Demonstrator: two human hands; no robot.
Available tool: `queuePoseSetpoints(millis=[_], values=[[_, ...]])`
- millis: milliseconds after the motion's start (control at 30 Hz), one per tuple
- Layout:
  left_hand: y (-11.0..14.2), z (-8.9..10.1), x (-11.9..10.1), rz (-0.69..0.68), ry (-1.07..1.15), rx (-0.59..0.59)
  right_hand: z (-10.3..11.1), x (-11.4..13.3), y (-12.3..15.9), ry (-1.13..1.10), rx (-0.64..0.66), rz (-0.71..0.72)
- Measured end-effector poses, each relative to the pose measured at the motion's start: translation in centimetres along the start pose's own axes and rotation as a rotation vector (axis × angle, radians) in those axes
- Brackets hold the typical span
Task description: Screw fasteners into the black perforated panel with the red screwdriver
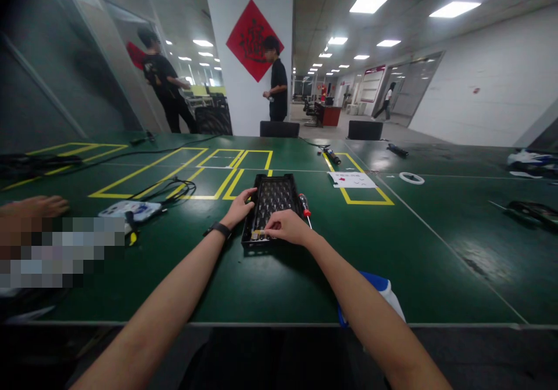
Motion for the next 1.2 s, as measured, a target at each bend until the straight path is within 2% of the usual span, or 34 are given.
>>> queuePoseSetpoints(millis=[200, 333, 433, 667, 833, 1200], values=[[0.5, 1.0, -0.5, -0.007, -0.105, -0.085, 0.2, 0.0, 0.1, -0.018, 0.033, 0.002], [0.5, 1.1, -0.6, -0.013, -0.126, -0.063, 0.2, -0.3, 0.2, -0.076, 0.037, -0.033], [0.5, 1.0, -0.5, -0.014, -0.122, -0.041, 0.2, -0.1, 0.3, -0.082, 0.051, -0.007], [0.5, 0.9, -0.1, 0.013, -0.108, -0.043, 0.2, 0.4, 0.2, 0.05, 0.066, 0.046], [0.5, 0.9, -0.5, 0.014, -0.105, -0.042, 0.1, 0.3, 0.2, 0.064, 0.059, 0.044], [0.7, 0.9, -0.5, 0.003, -0.082, -0.062, -0.6, -0.6, 0.2, 0.059, 0.122, -0.031]])
Point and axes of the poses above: each hand's wrist, its own y-axis away from the middle knuckle, its own z-axis out of the back of the hand, x = y × z, the point moved 6 cm from there along -y, towards the middle knuckle, and after that the axes turned 6 degrees about -x, right-handed, at the moved point
